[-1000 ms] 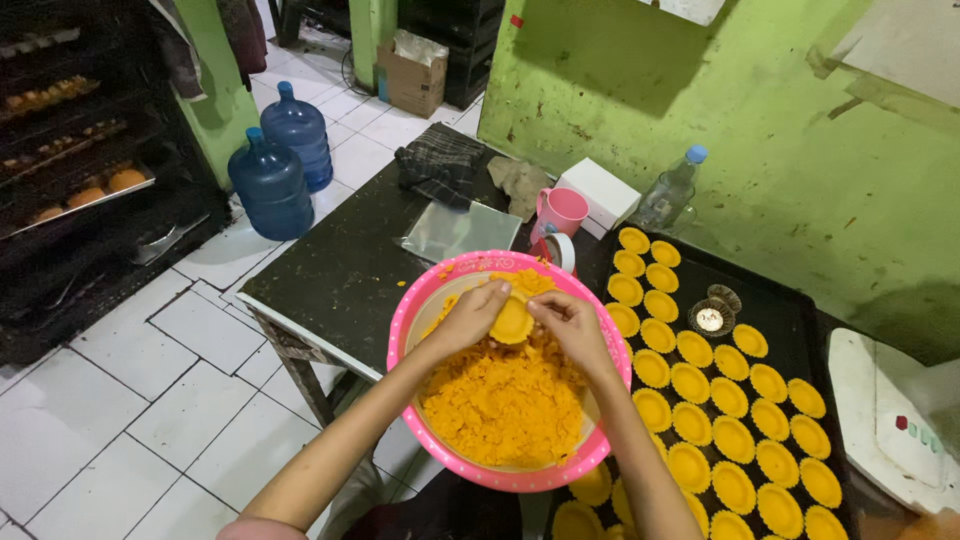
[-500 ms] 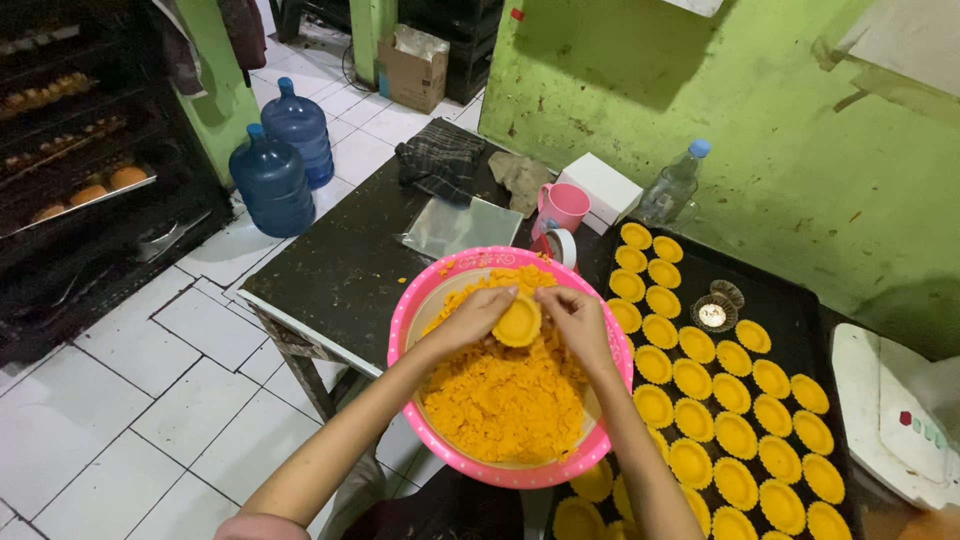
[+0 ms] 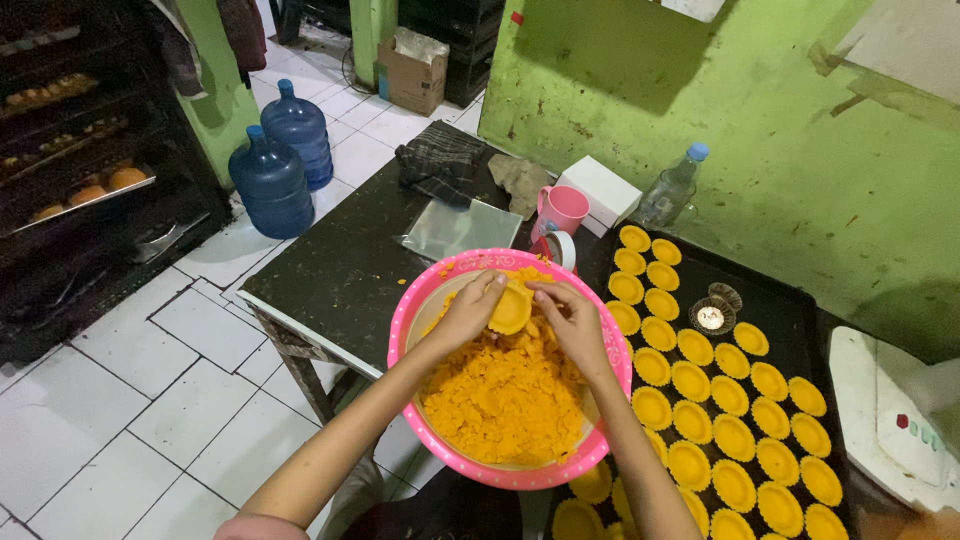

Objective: The person prepares tarts by hand, picking up small circular molds from a bucket and placing them onto a tray. Using their hands, the person takes portions of yellow dough from a bowl and presses them into the molds to form the tart shells.

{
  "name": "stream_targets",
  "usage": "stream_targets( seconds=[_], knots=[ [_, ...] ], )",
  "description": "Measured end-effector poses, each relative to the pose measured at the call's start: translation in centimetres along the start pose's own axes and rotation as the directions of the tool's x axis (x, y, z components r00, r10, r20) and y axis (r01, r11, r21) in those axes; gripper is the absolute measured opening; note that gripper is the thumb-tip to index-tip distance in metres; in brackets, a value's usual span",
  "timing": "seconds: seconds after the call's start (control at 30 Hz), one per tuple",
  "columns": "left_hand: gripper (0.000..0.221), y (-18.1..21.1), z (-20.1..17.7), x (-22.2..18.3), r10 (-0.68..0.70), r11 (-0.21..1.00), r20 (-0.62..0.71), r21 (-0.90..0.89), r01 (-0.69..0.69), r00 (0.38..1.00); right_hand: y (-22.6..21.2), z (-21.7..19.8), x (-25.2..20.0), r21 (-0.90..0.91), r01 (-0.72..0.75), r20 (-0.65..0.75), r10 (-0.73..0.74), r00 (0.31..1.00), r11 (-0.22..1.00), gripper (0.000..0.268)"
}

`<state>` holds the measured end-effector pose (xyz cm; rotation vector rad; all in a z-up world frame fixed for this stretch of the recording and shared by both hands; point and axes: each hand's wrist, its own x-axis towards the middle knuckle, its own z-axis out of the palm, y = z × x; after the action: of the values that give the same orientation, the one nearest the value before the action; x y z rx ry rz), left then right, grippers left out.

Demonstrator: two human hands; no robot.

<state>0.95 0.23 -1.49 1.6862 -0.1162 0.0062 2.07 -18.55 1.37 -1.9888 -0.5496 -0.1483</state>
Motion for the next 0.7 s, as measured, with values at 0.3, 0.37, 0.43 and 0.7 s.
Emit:
stream_targets(
  seconds=[0.3,0.37,0.43,0.7],
  knots=[
    [0.046,-0.9,-0.1,0.9,0.010,0.998,0.074,-0.068,-0.005,0.997,0.2,0.6,-0.6,0.261,-0.215,0.129,0.187,0.974,0.941,0.040],
    [0.047,-0.5,-0.1,0.4,0.032,0.999,0.078,-0.039,-0.029,0.996,-1.3,0.2,-0.5,0.248,-0.211,0.110,0.189,0.976,0.945,0.034],
    [0.043,-0.7,0.0,0.3,0.057,0.998,0.150,-0.002,-0.058,0.987,-1.1,-0.1,-0.4,0.296,-0.189,0.080,0.173,0.982,0.936,0.023],
    [0.050,3.5,0.0,-2.4,0.002,0.996,0.243,-0.082,0.018,0.970,-0.3,0.0,-0.3,0.287,-0.173,-0.015,0.185,0.983,0.942,0.030]
  ],
)
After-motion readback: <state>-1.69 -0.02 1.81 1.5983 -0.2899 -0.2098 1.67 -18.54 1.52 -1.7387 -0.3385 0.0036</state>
